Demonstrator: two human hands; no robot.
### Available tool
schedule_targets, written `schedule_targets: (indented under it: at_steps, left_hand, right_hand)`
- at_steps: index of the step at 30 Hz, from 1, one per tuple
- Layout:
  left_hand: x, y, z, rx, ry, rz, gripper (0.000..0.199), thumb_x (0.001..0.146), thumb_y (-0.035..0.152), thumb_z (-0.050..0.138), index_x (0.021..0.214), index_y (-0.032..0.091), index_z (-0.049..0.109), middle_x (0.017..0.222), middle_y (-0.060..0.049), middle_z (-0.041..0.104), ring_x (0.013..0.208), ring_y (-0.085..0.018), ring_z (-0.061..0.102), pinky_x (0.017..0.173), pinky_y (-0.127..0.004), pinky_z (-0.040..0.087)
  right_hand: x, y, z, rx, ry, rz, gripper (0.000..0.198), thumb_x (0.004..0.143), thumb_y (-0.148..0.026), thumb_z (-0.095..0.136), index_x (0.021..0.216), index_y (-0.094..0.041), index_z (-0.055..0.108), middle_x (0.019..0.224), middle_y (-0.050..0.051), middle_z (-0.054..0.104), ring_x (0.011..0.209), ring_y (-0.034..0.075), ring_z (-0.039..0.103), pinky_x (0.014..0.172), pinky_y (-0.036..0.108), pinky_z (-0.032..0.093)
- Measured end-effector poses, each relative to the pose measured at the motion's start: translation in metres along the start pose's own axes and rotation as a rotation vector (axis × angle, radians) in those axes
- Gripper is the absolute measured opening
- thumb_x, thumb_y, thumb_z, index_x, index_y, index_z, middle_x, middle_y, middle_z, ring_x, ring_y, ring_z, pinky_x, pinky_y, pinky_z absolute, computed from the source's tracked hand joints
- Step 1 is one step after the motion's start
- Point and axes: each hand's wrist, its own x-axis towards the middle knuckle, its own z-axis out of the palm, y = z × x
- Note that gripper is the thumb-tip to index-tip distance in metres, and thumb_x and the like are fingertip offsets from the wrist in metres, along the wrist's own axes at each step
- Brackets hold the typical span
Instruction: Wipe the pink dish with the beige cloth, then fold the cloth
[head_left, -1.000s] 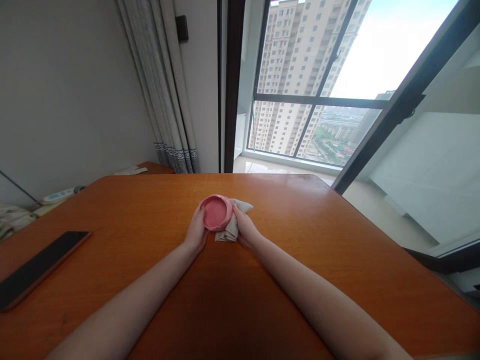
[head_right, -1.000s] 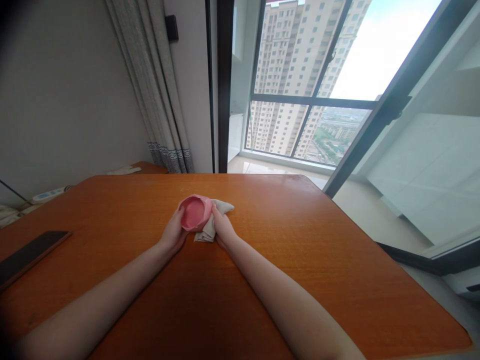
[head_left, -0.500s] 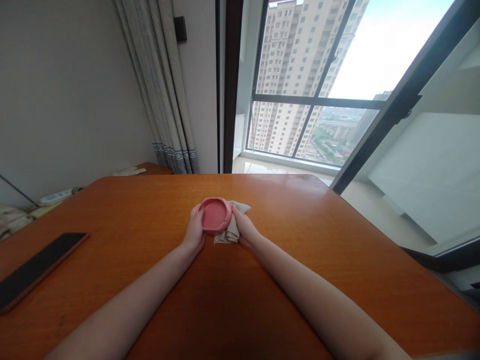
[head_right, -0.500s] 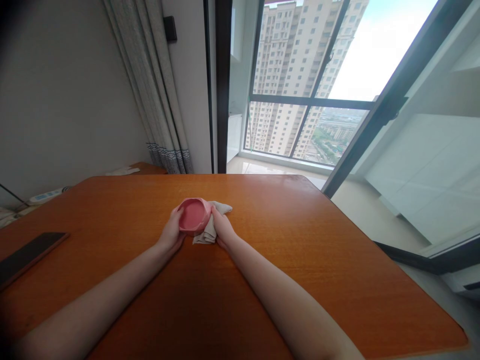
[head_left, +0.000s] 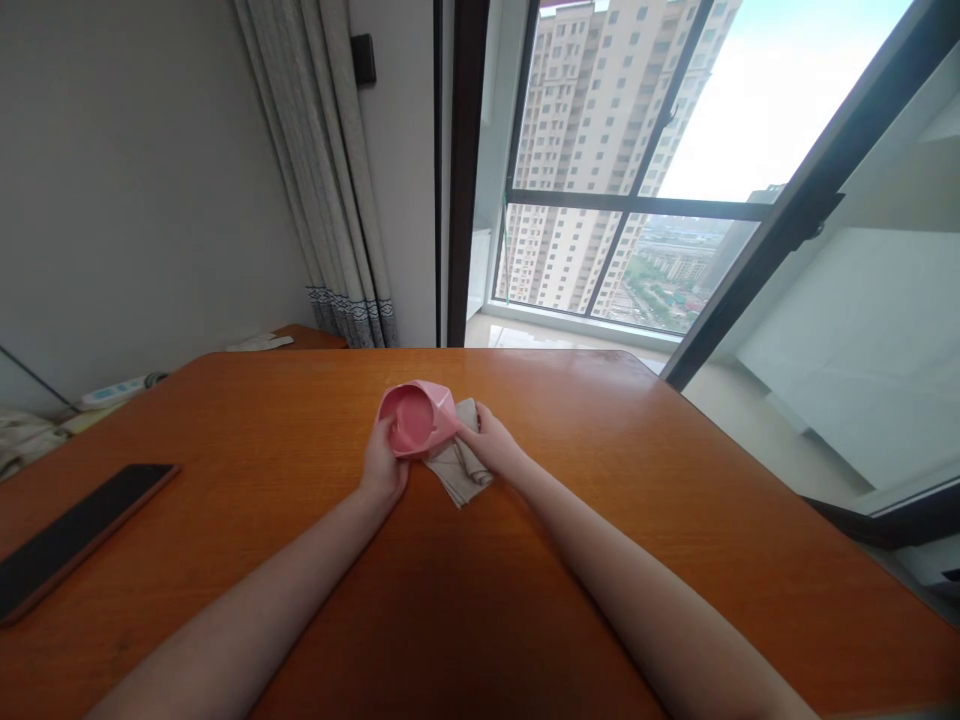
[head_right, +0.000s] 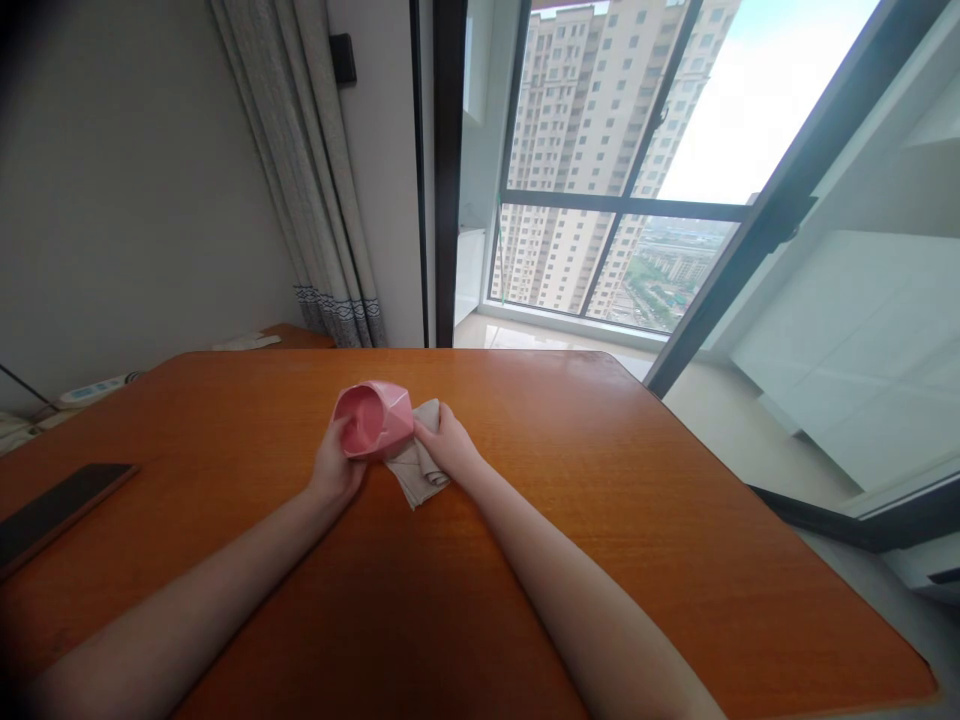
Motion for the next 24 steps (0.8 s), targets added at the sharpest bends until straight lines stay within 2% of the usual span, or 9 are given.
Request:
schedule_targets:
  at_steps: [2, 3, 6, 8, 14, 16, 20, 22, 24]
  left_hand:
    - [-0.003, -0.001, 0.003, -0.028, 0.01, 0.036, 0.023, 0.073, 0.03, 0.06, 0.092, 0.019, 0.06, 0.092, 0.0, 0.065, 0.093, -0.015, 0.058, 0.082, -0.024, 0.046]
    - [-0.005, -0.001, 0.004, -0.025, -0.005, 0.04, 0.025, 0.073, 0.03, 0.061, 0.095, 0.019, 0.06, 0.095, -0.001, 0.064, 0.095, -0.016, 0.057, 0.084, -0.025, 0.045]
    - [-0.012, 0.0, 0.009, 0.008, -0.087, -0.001, 0.031, 0.073, 0.029, 0.063, 0.102, 0.019, 0.058, 0.102, -0.002, 0.063, 0.098, -0.016, 0.056, 0.087, -0.027, 0.045]
    - [-0.016, 0.001, 0.013, 0.013, -0.146, -0.049, 0.033, 0.073, 0.029, 0.064, 0.104, 0.02, 0.057, 0.104, -0.002, 0.062, 0.098, -0.015, 0.057, 0.089, -0.028, 0.045]
    - [-0.016, -0.002, 0.012, 0.1, -0.413, -0.232, 0.043, 0.081, 0.05, 0.052, 0.111, 0.02, 0.057, 0.114, -0.008, 0.06, 0.105, -0.022, 0.056, 0.091, -0.036, 0.045]
    - [-0.009, -0.006, 0.005, 0.287, -0.45, -0.163, 0.042, 0.079, 0.05, 0.054, 0.11, 0.021, 0.057, 0.113, -0.009, 0.06, 0.105, -0.022, 0.056, 0.091, -0.037, 0.045]
    - [0.0, -0.005, -0.008, 0.819, -0.672, 0.231, 0.032, 0.075, 0.037, 0.062, 0.1, 0.018, 0.061, 0.108, -0.01, 0.059, 0.103, -0.023, 0.055, 0.094, -0.039, 0.042]
    - [-0.001, -0.001, -0.01, 0.981, -0.794, 0.391, 0.027, 0.076, 0.032, 0.059, 0.099, 0.018, 0.062, 0.108, -0.009, 0.059, 0.105, -0.023, 0.053, 0.097, -0.04, 0.04]
    - [-0.006, 0.003, -0.009, 1.059, -0.888, 0.456, 0.025, 0.076, 0.027, 0.058, 0.099, 0.019, 0.062, 0.11, -0.009, 0.058, 0.107, -0.023, 0.052, 0.099, -0.039, 0.038]
  right_hand:
    - [-0.001, -0.003, 0.0, 0.006, 0.103, -0.139, 0.05, 0.065, -0.032, 0.074, 0.111, -0.022, 0.061, 0.12, 0.007, 0.059, 0.119, 0.023, 0.048, 0.106, 0.036, 0.028]
    - [-0.003, -0.006, 0.001, 0.022, 0.09, -0.191, 0.048, 0.07, -0.034, 0.068, 0.116, -0.023, 0.058, 0.126, 0.006, 0.055, 0.12, 0.021, 0.046, 0.107, 0.034, 0.027]
    - [-0.009, -0.012, 0.008, 0.03, -0.115, -0.238, 0.046, 0.077, -0.035, 0.061, 0.121, -0.023, 0.054, 0.128, 0.004, 0.054, 0.12, 0.018, 0.047, 0.107, 0.032, 0.028]
    - [-0.011, -0.012, 0.01, -0.009, -0.175, -0.236, 0.052, 0.073, -0.033, 0.064, 0.122, -0.022, 0.052, 0.127, 0.004, 0.055, 0.12, 0.019, 0.047, 0.107, 0.033, 0.029]
    - [0.014, -0.003, -0.007, -0.004, -0.048, -0.052, 0.032, 0.078, -0.035, 0.048, 0.104, -0.021, 0.061, 0.11, 0.003, 0.064, 0.108, 0.02, 0.055, 0.099, 0.033, 0.039]
    - [0.025, -0.002, -0.021, 0.071, -0.014, 0.011, 0.034, 0.076, -0.038, 0.05, 0.101, -0.021, 0.062, 0.107, 0.003, 0.066, 0.104, 0.021, 0.057, 0.093, 0.033, 0.043]
    - [0.034, 0.003, -0.058, 0.188, 0.112, 0.089, 0.037, 0.072, -0.039, 0.052, 0.102, -0.02, 0.063, 0.101, 0.003, 0.068, 0.094, 0.021, 0.061, 0.08, 0.032, 0.05]
    - [0.036, 0.013, -0.084, 0.175, 0.172, 0.089, 0.034, 0.07, -0.036, 0.051, 0.096, -0.018, 0.064, 0.092, 0.004, 0.069, 0.087, 0.021, 0.063, 0.074, 0.03, 0.052]
    - [0.038, 0.026, -0.112, 0.036, 0.324, 0.066, 0.03, 0.069, -0.032, 0.046, 0.087, -0.016, 0.063, 0.077, 0.004, 0.068, 0.075, 0.02, 0.063, 0.066, 0.03, 0.052]
